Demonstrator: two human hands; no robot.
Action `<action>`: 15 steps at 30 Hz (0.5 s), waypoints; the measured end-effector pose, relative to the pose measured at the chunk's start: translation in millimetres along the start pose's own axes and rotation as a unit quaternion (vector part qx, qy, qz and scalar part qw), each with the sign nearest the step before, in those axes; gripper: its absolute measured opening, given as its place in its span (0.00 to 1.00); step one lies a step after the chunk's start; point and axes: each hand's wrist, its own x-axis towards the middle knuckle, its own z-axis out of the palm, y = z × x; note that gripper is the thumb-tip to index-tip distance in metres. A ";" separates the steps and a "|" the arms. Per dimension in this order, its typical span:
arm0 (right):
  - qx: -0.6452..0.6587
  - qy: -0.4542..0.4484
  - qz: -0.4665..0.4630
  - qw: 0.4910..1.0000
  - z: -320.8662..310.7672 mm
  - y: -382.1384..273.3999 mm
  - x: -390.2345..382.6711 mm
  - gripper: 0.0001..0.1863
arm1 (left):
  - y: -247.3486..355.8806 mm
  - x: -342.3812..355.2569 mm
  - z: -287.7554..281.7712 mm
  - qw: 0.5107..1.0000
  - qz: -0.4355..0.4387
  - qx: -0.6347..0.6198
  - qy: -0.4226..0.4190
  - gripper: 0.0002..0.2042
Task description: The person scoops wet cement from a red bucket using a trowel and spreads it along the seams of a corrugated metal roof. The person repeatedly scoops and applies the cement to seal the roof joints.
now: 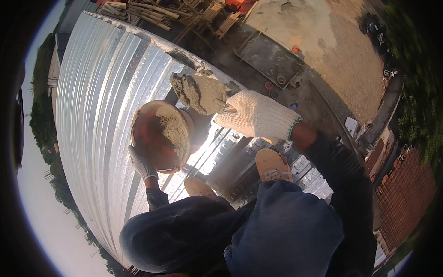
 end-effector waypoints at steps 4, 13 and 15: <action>0.033 0.025 0.083 0.996 -23.3 6.4 50.3 0.33 | 4.2 -7.3 10.7 0.999 -0.026 -0.041 -0.003 0.26; -0.337 0.129 0.020 0.933 27.0 10.6 222.2 0.16 | -0.8 -11.1 13.1 0.998 -0.052 -0.025 -0.007 0.30; -0.414 0.112 0.022 0.903 58.3 -2.1 233.1 0.13 | 0.5 -10.1 11.1 0.999 -0.047 -0.018 -0.005 0.31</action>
